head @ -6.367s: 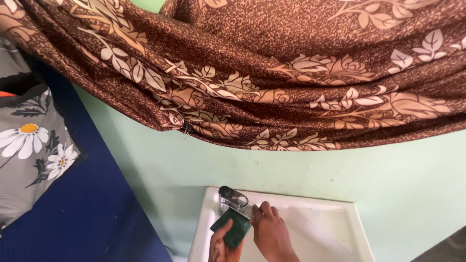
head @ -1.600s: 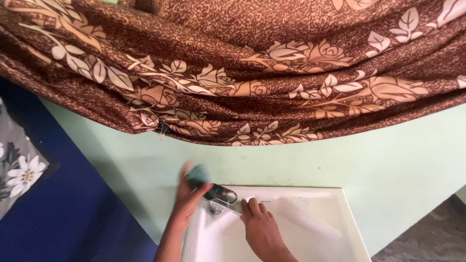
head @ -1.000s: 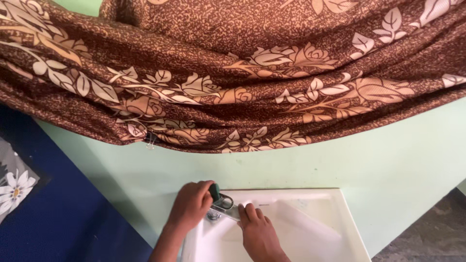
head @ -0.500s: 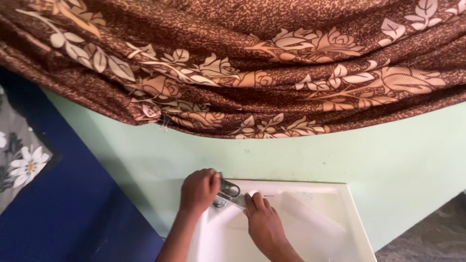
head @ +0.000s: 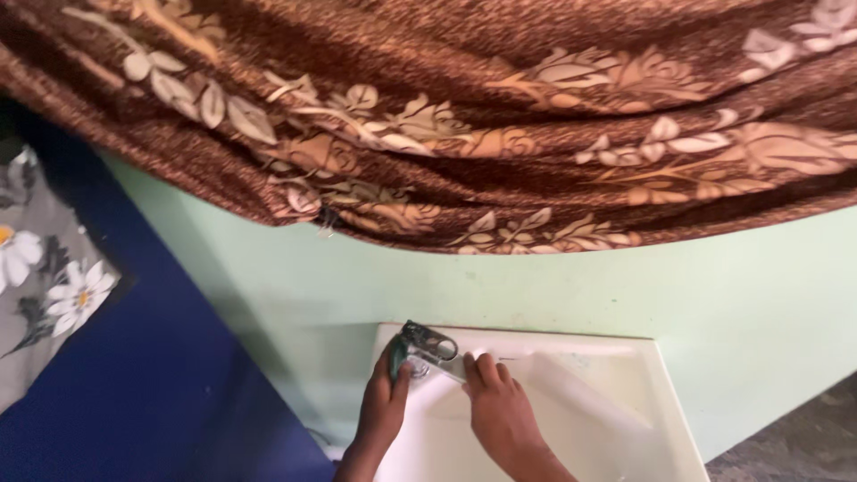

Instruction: The person cleans a bathroom sink by scrubbing the faucet and the basin with a green sponge, then rinses the surfaces with water.

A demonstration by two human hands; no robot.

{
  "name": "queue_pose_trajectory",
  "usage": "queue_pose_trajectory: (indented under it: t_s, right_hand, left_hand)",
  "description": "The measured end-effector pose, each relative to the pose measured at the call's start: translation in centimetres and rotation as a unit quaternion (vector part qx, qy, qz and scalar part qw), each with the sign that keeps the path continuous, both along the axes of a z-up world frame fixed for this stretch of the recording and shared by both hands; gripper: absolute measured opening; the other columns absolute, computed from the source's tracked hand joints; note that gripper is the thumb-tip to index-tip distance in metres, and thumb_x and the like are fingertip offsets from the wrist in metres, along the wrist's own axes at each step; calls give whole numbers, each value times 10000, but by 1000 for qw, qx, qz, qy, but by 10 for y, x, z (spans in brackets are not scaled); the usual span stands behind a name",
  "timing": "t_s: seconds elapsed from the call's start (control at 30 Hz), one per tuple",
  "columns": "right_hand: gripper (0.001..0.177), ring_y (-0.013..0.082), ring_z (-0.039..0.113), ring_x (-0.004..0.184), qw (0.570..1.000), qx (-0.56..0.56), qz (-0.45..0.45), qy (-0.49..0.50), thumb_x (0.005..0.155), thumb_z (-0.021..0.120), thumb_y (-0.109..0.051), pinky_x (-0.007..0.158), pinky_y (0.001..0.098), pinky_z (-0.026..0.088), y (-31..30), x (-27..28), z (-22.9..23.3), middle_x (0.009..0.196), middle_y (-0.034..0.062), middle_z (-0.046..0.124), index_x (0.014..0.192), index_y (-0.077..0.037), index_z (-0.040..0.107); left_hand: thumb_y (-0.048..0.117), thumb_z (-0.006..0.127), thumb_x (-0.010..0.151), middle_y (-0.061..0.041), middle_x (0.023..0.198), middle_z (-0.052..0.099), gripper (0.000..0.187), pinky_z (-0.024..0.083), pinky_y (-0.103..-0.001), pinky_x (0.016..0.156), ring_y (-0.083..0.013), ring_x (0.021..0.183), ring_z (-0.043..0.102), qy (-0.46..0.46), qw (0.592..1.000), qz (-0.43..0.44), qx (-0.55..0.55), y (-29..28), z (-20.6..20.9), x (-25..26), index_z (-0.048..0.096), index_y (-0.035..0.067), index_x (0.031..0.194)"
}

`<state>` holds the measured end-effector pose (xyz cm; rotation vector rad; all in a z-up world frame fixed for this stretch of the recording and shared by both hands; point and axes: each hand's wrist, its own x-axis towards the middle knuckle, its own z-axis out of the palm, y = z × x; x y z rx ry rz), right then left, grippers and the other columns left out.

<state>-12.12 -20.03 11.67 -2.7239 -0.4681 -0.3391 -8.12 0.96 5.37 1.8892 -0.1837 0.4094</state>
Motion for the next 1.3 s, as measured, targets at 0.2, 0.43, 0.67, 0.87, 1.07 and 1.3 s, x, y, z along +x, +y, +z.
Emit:
queue_pose_trajectory:
  t_s: [0.2, 0.43, 0.67, 0.87, 1.07, 1.3]
  right_hand:
    - [469, 311, 571, 1122, 998, 53, -21, 29, 938, 594, -135, 931, 471, 494, -5, -9, 6, 1226, 95, 543, 1394, -44, 533]
    - [376, 415, 558, 1255, 967, 154, 201, 13, 952, 669, -198, 1007, 472, 482, 39, -52, -78, 1343, 208, 586, 1280, -15, 663]
    - [499, 392, 599, 1238, 951, 114, 132, 255, 919, 723, -404, 1043, 450, 506, 104, -37, -47, 1354, 188, 540, 1210, -14, 612]
    - [712, 592, 385, 1377, 959, 125, 240, 87, 907, 724, -268, 1090, 574, 399, 114, -55, -67, 1527, 333, 311, 1484, 44, 448]
    - [623, 412, 435, 1427, 935, -134, 281, -170, 960, 573, -375, 1139, 503, 362, 65, -109, -190, 1565, 269, 424, 1520, -116, 494]
    - [850, 437, 351, 1472, 937, -207, 182, 212, 900, 635, -501, 1118, 593, 293, -70, -128, -195, 1581, 257, 373, 1552, -71, 301]
  left_hand:
    - [94, 583, 816, -185, 1505, 530, 691, 391, -480, 1121, -367, 1409, 480, -31, 956, -20, 292, 59, -47, -66, 458, 67, 1495]
    - [320, 597, 921, -252, 1592, 404, 719, 315, -486, 1206, -426, 1504, 326, -191, 845, -2, 499, 80, -164, -93, 395, 55, 1558]
    - [-62, 453, 859, -255, 1478, 585, 569, 313, -455, 1210, -351, 1450, 479, -81, 986, -119, -86, 112, -174, -131, 550, -71, 1420]
    - [-192, 420, 828, -182, 1295, 696, 507, 406, -378, 1138, -257, 1287, 619, 27, 942, 167, -291, 105, -206, -166, 615, -38, 1270]
    - [-145, 540, 744, -116, 1215, 728, 486, 475, -393, 1085, -300, 1225, 670, -48, 985, 165, -7, 85, -144, -190, 750, 82, 1118]
    - [22, 662, 724, -72, 1230, 665, 432, 251, -630, 1143, -367, 1389, 516, -51, 967, 15, 250, 20, -73, -191, 712, 172, 1125]
